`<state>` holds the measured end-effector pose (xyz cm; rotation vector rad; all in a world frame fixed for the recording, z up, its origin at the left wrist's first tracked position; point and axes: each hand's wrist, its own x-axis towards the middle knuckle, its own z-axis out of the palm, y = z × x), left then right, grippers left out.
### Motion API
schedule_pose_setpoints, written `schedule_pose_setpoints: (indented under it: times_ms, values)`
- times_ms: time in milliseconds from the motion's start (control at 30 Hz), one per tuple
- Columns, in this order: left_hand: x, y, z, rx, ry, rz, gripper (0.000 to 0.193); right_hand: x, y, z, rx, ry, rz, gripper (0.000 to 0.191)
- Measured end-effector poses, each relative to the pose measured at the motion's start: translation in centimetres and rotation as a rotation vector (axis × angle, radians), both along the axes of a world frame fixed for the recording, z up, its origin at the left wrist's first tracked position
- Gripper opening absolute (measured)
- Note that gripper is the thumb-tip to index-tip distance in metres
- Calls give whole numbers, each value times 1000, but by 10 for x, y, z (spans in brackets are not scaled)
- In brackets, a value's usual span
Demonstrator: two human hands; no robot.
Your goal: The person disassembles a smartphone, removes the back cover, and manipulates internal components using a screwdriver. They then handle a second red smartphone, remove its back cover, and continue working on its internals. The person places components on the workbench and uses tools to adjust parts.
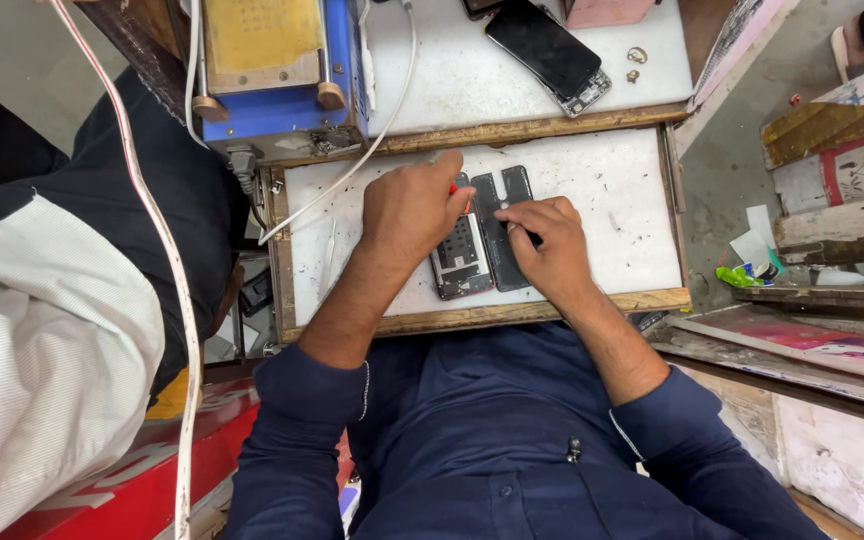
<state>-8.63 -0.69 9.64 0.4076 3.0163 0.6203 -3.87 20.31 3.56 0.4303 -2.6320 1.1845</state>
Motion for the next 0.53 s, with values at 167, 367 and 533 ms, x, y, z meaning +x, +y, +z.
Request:
schedule_pose_setpoints:
  times_ms: [167,367,533]
  values:
    - [5,0,-3,94,145,-138,20,1,6,-7,-113,-10,-31,23]
    - [-6,10,9,-103,-82,-63,32,-6,22,-17,-612,-239,-124,22]
    - [2,11,-2,-35,167,-199,37,-5,33,-36,-786,-299,-94,21]
